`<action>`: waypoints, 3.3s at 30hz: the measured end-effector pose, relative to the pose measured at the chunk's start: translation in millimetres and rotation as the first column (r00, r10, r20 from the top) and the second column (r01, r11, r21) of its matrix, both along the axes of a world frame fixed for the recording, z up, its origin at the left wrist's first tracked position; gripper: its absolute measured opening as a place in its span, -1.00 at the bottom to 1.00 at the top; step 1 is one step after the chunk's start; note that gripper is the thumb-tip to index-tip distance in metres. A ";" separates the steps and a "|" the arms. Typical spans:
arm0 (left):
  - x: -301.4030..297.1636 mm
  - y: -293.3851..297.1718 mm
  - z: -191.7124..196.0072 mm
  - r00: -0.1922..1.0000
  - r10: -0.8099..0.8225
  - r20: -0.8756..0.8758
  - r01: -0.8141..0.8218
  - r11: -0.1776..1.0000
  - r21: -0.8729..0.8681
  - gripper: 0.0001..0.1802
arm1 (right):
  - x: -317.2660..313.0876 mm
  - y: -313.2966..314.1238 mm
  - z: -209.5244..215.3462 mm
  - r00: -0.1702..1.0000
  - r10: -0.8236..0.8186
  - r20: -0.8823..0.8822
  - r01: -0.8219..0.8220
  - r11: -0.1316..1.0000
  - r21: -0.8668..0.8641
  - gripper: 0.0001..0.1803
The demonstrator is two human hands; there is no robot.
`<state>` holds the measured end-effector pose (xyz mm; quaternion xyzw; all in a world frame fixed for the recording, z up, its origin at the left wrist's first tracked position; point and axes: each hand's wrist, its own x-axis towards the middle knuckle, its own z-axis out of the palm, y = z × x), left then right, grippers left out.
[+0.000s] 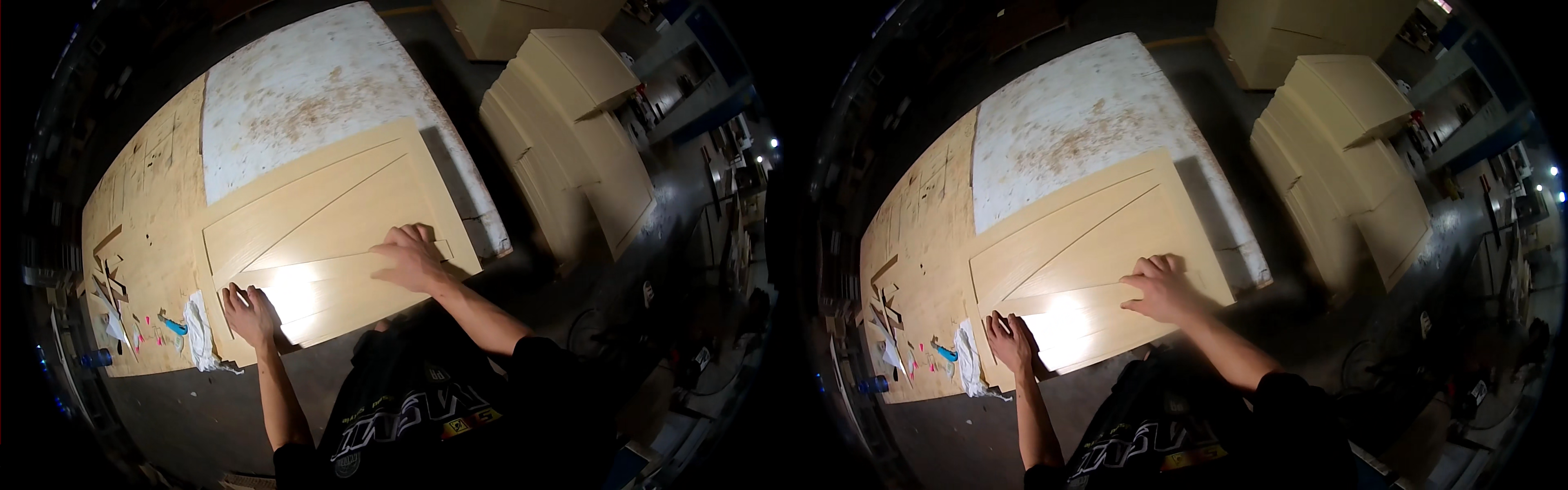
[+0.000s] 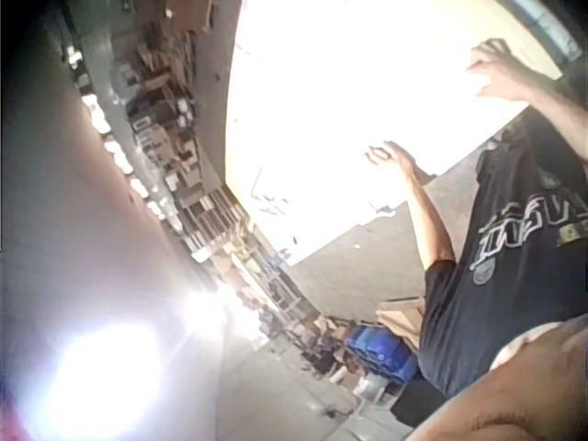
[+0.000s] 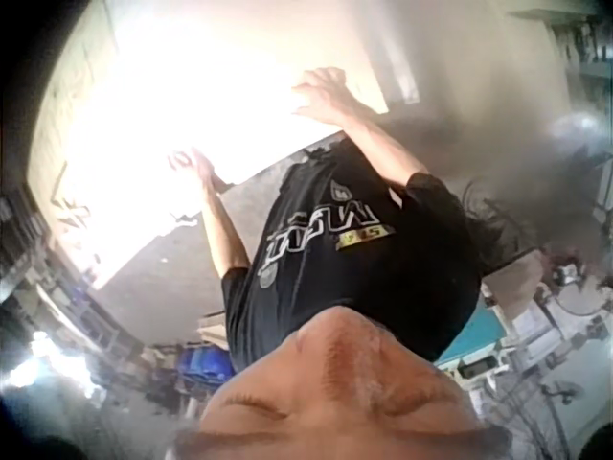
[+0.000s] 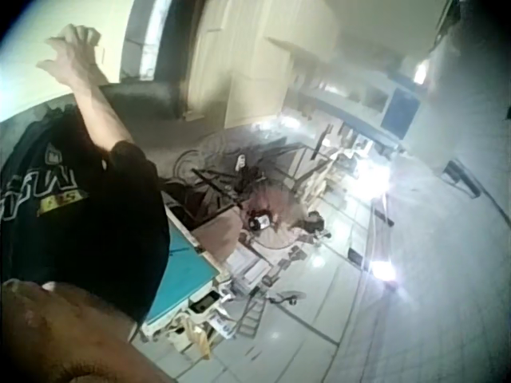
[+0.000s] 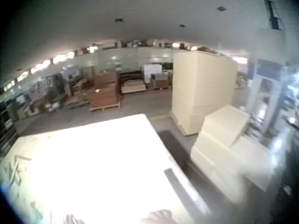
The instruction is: The person picks up thin wooden strips from a stack, places them onto a larger wooden panel at a workbench, applies glue to the strips with a small bottle, and presses them into place. They also use a utility knife to trim materials and wipe the panel with a cloth.
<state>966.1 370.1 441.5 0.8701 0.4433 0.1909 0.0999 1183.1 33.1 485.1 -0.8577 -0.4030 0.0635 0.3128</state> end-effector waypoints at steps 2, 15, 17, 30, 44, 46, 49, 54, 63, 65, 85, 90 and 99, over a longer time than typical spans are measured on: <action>-0.7 -0.4 1.7 1.000 -0.007 -0.002 0.007 0.998 0.059 -0.34 | -1.9 0.8 1.4 0.999 -0.004 0.041 0.003 1.000 0.015 -0.48; 0.1 6.8 0.4 1.000 -0.020 0.012 0.020 1.000 -0.002 -0.35 | -1.5 1.0 2.1 0.998 -0.016 0.059 0.013 0.999 0.043 -0.49; -1.4 8.1 -2.0 0.999 -0.040 0.030 0.040 0.999 0.010 -0.34 | -1.4 0.6 4.0 0.998 -0.022 0.059 0.019 0.999 0.036 -0.49; 4.7 5.9 0.6 0.999 -0.037 0.029 0.036 0.999 0.035 -0.37 | -0.9 3.4 -8.3 0.997 -0.020 0.079 0.014 0.998 0.068 -0.51; 4.7 3.5 2.8 0.984 0.133 0.121 -0.104 0.970 -0.220 -0.40 | -5.6 10.7 -10.8 0.996 0.015 0.092 -0.014 1.000 -0.021 -0.48; 17.6 -10.7 18.9 0.987 0.097 0.128 -0.081 0.989 -0.123 -0.33 | -8.3 5.1 -14.2 0.991 -0.037 0.125 0.040 0.999 -0.021 -0.48; 4.6 -11.7 32.2 0.990 0.125 0.070 -0.112 0.980 -0.168 -0.27 | -7.6 13.0 -18.0 0.993 0.001 0.119 0.004 0.999 -0.042 -0.46; -4.3 -6.6 18.0 0.980 0.158 0.117 -0.150 0.986 -0.075 -0.31 | -10.4 18.9 -16.1 0.990 0.033 0.138 -0.024 0.997 -0.067 -0.44; -1.3 -2.6 15.0 0.981 0.148 0.124 -0.139 0.987 -0.080 -0.29 | -6.3 20.2 -21.4 0.985 0.041 0.167 -0.033 0.998 -0.050 -0.44; -1.6 -2.1 17.4 0.982 0.149 0.118 -0.139 0.986 -0.094 -0.28 | -6.4 19.4 -21.9 0.986 0.036 0.164 -0.030 0.999 -0.039 -0.44; 3.3 -1.5 30.2 0.994 0.087 -0.065 -0.095 0.988 -0.125 -0.28 | -9.3 16.7 -15.0 0.965 0.122 0.230 -0.112 0.992 -0.055 -0.41; 2.7 -2.1 34.3 0.993 0.084 -0.084 -0.097 0.982 -0.160 -0.29 | -8.4 14.7 -19.0 0.975 0.116 0.188 -0.108 0.993 -0.050 -0.45; 0.8 -2.6 26.5 0.996 0.089 -0.031 -0.092 0.989 -0.113 -0.28 | -7.6 13.2 -21.2 0.978 0.121 0.170 -0.117 0.993 -0.033 -0.48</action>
